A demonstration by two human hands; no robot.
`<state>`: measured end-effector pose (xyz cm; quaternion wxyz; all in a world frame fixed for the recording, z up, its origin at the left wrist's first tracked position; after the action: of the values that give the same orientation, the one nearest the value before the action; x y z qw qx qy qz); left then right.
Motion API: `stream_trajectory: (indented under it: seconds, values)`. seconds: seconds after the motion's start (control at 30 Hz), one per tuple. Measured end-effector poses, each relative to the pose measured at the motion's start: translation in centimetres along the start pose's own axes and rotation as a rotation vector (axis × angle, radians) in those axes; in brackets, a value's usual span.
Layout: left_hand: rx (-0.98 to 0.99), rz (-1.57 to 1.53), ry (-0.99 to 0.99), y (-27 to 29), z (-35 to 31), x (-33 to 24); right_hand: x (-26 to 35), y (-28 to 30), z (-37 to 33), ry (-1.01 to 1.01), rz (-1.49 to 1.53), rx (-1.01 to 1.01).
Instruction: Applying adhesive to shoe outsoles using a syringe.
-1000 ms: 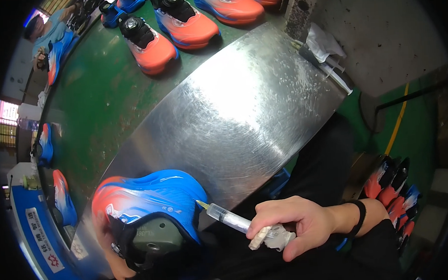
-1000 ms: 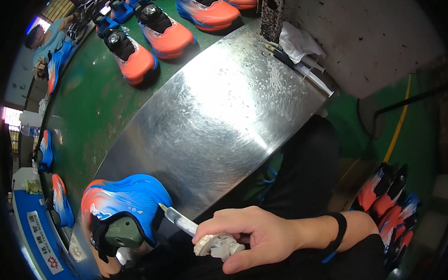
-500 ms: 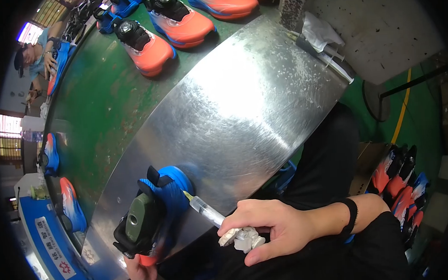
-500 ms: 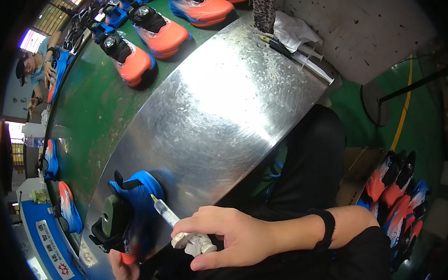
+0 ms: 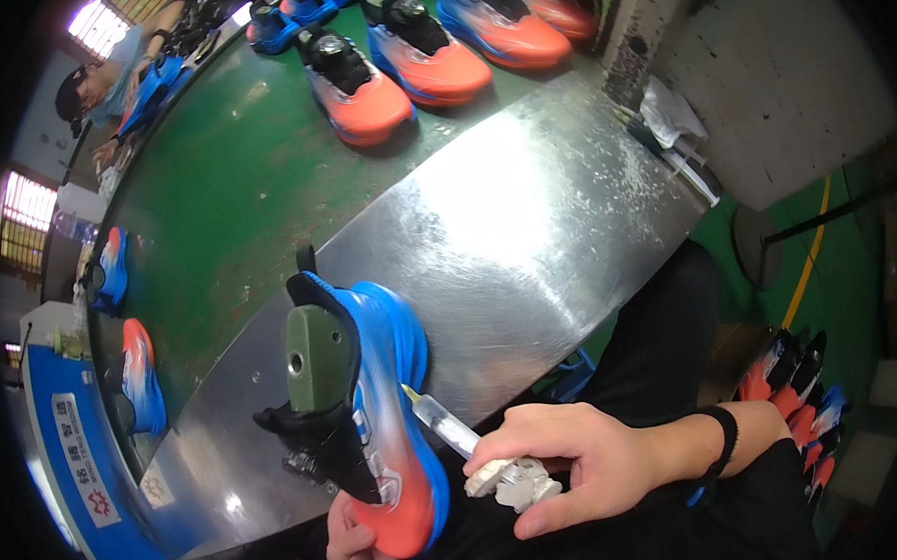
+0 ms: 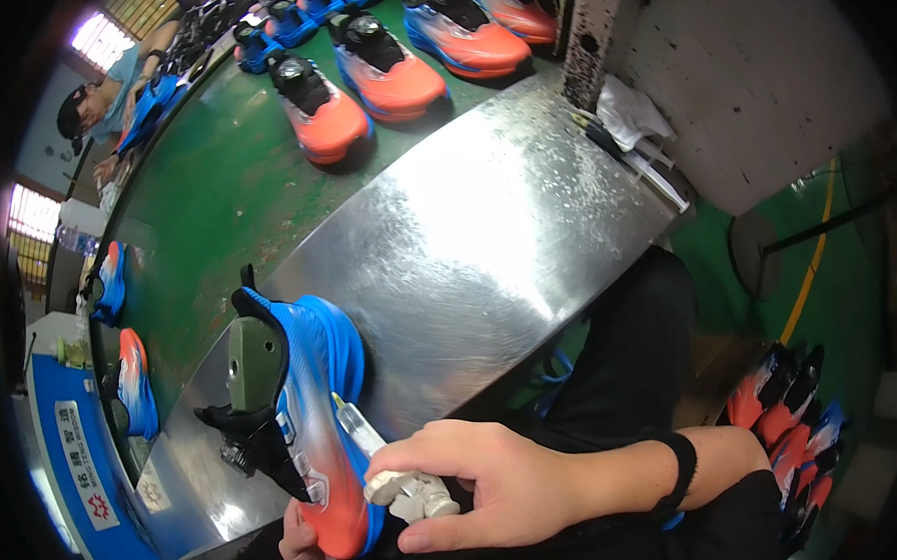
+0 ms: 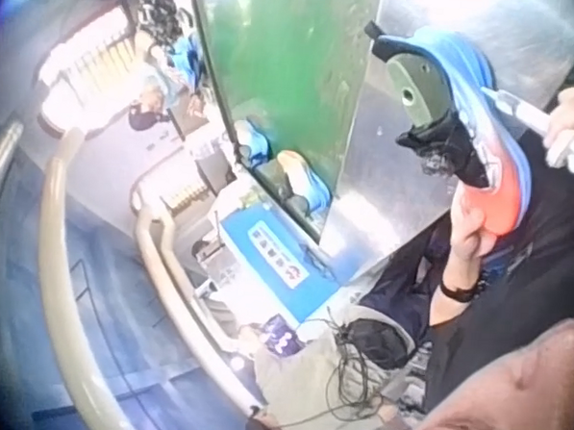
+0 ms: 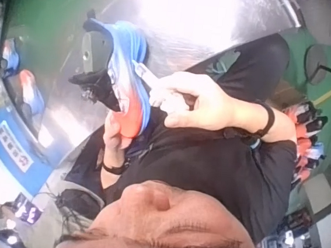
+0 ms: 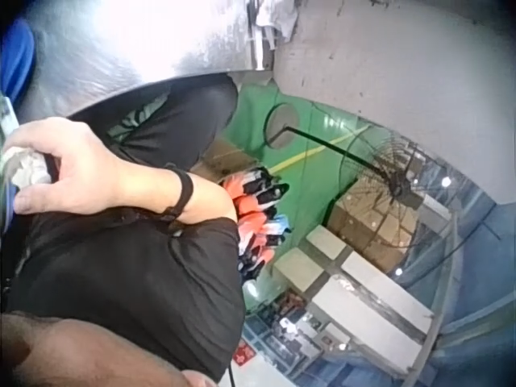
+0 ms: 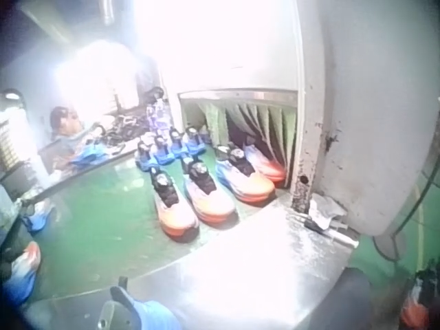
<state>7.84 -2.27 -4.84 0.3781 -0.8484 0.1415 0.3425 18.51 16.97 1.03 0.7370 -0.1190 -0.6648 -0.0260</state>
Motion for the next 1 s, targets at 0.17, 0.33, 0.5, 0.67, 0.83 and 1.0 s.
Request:
stream_trajectory:
  seconds: [0.17, 0.33, 0.5, 0.67, 0.83, 1.0]
  values:
    - [0.047, -0.169, 0.084, -0.9, 0.7, 1.7, 2.0, -0.8, 0.0, -0.048, -0.058, 0.099]
    - [0.118, -0.290, 0.199, -2.4, 1.0, 2.5, 4.2, -1.1, -0.9, -0.090, -0.061, 0.133]
    - [0.187, -0.378, 0.245, -4.2, 1.9, 3.3, 6.9, -0.7, -2.7, -0.091, -0.019, 0.070]
    - [0.341, -0.455, 0.363, -6.0, 3.0, 5.2, 9.1, -0.1, -4.3, -0.003, -0.165, 0.126]
    - [0.414, -0.413, 0.380, -7.2, 4.6, 6.5, 10.2, 0.7, -5.5, 0.018, -0.256, 0.083]
    - [0.465, -0.413, 0.388, -8.7, 5.9, 7.1, 10.7, 1.5, -6.5, 0.092, -0.319, 0.013]
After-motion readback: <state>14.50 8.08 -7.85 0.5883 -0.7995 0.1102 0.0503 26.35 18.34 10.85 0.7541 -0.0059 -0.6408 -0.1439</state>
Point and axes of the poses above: each hand's wrist, its own z-axis towards the middle knuckle, its own y-axis out of the back of the hand, x = y × z, the point moved 8 cm from there along z, towards the middle knuckle, and after that the axes turned 4 degrees about -x, right-handed, at the moved point
